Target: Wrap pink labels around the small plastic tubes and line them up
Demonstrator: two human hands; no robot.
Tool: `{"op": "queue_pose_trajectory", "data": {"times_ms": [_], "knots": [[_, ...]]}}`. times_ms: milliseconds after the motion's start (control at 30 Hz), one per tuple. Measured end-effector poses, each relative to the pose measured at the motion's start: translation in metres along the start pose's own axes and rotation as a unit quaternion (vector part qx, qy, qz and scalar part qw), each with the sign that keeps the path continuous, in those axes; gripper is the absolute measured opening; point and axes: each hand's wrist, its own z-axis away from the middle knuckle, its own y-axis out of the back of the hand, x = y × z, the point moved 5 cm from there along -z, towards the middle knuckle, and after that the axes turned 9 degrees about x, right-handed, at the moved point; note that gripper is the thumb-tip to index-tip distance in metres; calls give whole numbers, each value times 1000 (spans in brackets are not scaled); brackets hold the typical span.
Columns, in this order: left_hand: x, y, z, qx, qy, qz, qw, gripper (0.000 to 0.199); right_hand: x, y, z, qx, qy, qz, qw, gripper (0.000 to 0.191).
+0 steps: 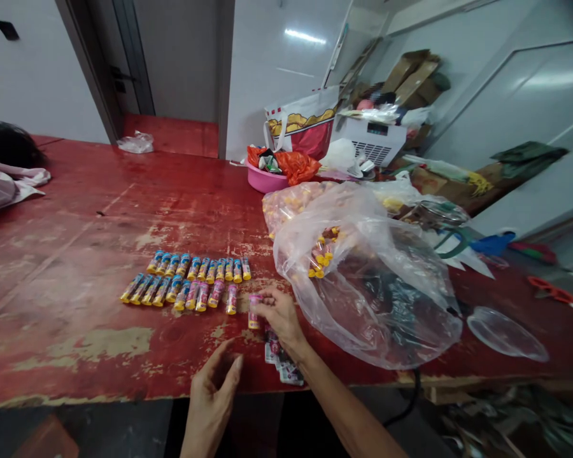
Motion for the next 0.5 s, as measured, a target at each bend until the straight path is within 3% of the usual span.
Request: {"op": "queue_pose_trajectory", "data": {"times_ms": [100,200,400,500], "knots": [[6,11,-4,32,4,-42,999,53,6,-18,-31,28,19,66,997,19],[17,14,-2,80,14,-60,995,62,7,-31,-44,49,39,128,990,15],[17,17,-8,68,20,-79,994,63,-4,-43,-34,82,93,193,973,15],[4,24,-14,42,17,-105,993,60,-18,-27,-19,102,157,199,962,14]]}}
